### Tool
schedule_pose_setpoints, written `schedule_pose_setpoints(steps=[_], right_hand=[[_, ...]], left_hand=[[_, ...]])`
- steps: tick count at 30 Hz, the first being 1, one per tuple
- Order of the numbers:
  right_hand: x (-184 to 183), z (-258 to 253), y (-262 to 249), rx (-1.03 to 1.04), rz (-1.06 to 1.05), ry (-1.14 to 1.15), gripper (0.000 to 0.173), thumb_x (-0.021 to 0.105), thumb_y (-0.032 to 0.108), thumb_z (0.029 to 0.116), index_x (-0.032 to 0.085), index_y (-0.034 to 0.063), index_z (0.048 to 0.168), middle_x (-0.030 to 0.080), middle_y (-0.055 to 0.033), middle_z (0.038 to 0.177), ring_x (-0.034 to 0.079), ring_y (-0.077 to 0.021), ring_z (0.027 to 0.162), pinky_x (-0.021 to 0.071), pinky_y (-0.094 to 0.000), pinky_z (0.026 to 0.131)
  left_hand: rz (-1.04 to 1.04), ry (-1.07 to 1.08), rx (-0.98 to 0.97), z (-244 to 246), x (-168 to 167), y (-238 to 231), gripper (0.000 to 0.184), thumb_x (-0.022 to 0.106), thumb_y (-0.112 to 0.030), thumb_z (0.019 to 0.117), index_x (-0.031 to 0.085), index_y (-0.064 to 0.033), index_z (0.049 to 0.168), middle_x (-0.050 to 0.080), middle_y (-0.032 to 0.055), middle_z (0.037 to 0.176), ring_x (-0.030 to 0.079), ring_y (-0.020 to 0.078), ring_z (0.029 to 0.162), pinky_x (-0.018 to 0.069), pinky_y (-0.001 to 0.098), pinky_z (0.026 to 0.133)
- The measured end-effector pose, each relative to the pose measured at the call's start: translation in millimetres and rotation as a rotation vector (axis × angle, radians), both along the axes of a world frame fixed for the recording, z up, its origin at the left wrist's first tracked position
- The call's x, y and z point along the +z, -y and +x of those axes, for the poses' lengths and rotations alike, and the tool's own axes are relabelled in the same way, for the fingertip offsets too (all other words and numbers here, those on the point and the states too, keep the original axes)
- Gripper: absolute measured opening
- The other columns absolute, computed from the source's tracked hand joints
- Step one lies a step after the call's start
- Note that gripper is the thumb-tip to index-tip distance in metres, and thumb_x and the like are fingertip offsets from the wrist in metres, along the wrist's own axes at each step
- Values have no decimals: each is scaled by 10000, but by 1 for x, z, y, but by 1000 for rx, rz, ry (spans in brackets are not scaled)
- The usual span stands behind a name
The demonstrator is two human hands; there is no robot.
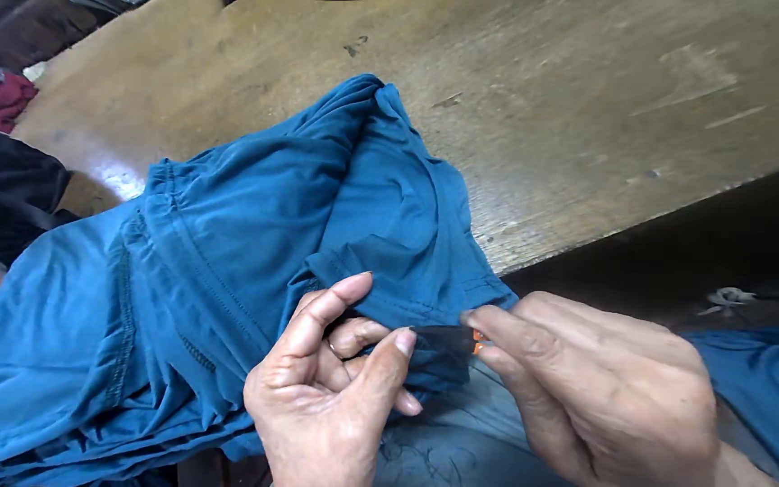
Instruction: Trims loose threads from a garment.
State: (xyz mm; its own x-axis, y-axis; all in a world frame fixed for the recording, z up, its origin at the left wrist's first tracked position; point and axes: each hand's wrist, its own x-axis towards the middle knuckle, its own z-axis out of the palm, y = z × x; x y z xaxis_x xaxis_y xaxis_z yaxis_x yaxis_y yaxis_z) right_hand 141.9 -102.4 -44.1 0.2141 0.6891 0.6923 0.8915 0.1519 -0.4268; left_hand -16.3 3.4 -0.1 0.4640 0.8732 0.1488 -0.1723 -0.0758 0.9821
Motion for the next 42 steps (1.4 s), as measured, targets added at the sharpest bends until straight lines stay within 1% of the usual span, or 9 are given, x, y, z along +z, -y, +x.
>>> schedule_pose_setpoints(steps=[2,5,10,15,25,29,34,36,42], right_hand=[[-1,2,2,14,-3,-44,318,455,224,1076,710,35,1056,590,-22,762,542,-98,676,415,-243,562],[-1,5,4,-23,-2,-38,339,446,216,1080,713,7,1088,618,-45,789,568,-113,702,441,-253,583],[-3,4,4,-55,-15,-1,344,444,217,1075,712,1,1089,593,-48,764,546,-136,670,416,-277,553],[-4,3,3,-58,3,6,336,457,216,1070,713,-1,1094,594,-52,760,542,-144,666,409,-282,550],[-5,2,5,-71,0,18,336,452,224,1074,706,6,1102,593,-49,769,544,-141,678,407,-280,556],[-5,2,4,-72,0,13,345,448,221,1074,710,0,1104,596,-51,769,547,-142,681,411,-282,559],[-4,-1,3,-73,-10,-1,344,443,217,1075,714,7,1085,583,-44,752,528,-136,660,395,-277,548],[-4,-1,3,-72,-8,4,325,458,207,1068,713,6,1077,590,-47,756,536,-137,663,402,-278,546],[-4,-1,1,-88,5,22,311,464,199,1061,711,11,1037,562,-42,724,517,-145,637,376,-286,527]], left_hand=[[-1,5,0,0,0,-1,502,762,124,796,655,46,1280,706,170,900,662,179,516,607,297,435],[-6,15,1,1,-1,0,500,770,120,797,650,49,1277,712,173,863,661,180,509,601,293,430],[-22,23,11,2,0,1,519,770,136,784,651,51,1282,712,177,883,643,172,482,597,291,419],[-32,19,13,2,1,2,528,769,131,787,643,51,1293,714,176,819,643,168,473,585,280,408],[-55,21,17,2,1,2,532,769,121,796,634,48,1305,709,170,744,652,168,473,577,276,403],[-54,21,13,1,1,2,545,769,128,789,633,43,1311,711,174,770,639,159,463,569,270,393],[-44,10,12,1,0,2,544,774,126,784,640,34,1303,700,164,745,607,136,438,528,243,358],[-45,13,10,0,0,2,540,774,129,781,645,33,1297,702,170,744,611,139,441,523,241,356],[-56,13,10,0,0,2,541,770,133,783,642,37,1300,701,171,735,613,139,442,530,244,362]])
